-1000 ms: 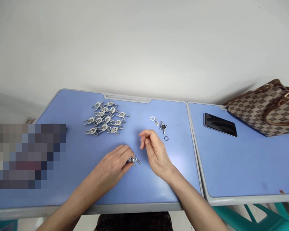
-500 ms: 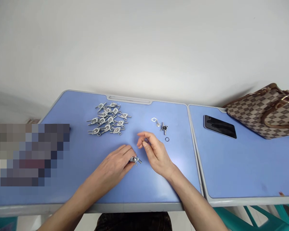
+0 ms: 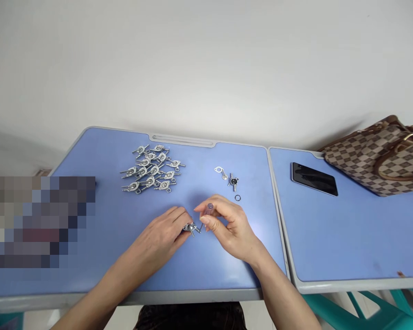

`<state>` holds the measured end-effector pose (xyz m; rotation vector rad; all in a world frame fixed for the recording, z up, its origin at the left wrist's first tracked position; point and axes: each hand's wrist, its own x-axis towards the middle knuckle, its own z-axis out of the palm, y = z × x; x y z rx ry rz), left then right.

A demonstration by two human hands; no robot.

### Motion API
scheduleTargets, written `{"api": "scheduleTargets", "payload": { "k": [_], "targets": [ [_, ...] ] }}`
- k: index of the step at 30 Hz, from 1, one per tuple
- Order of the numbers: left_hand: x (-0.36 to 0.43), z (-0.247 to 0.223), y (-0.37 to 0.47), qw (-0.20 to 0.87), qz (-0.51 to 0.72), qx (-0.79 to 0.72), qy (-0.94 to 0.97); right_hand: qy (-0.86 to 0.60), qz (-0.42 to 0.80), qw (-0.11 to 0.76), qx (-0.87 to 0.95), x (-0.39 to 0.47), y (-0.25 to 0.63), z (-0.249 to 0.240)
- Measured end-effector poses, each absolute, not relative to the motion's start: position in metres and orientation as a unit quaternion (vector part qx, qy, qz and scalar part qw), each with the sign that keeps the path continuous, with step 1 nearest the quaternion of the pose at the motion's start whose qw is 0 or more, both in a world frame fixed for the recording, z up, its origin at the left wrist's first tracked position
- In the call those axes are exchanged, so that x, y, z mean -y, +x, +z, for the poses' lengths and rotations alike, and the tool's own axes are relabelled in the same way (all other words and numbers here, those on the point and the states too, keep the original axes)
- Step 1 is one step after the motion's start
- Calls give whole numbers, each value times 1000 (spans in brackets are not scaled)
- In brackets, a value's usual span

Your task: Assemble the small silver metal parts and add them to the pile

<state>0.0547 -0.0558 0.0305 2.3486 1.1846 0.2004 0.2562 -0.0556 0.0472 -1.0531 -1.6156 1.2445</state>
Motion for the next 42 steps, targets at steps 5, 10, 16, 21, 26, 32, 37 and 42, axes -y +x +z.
{"api": "scheduleTargets", "payload": {
  "k": [5,10,16,21,26,32,37,42],
  "targets": [
    [55,31,56,240,75,-428,868,-424,439,368,701,56,252,48],
    [56,30,56,223,80,-428,872,-415,401,345,741,54,250,48],
    [56,28,55,226,79,-422,874,-409,382,344,754,54,251,48],
    [56,30,55,218,79,-428,874,-403,378,333,764,53,251,48],
    [56,30,56,211,77,-426,876,-396,379,332,768,54,250,46],
    [57,28,55,204,87,-428,876,-357,308,341,813,54,251,41],
    [58,30,56,204,98,-426,876,-316,178,335,870,56,252,38],
    [58,28,56,203,113,-426,874,-323,152,287,889,60,251,44]
  ]
}}
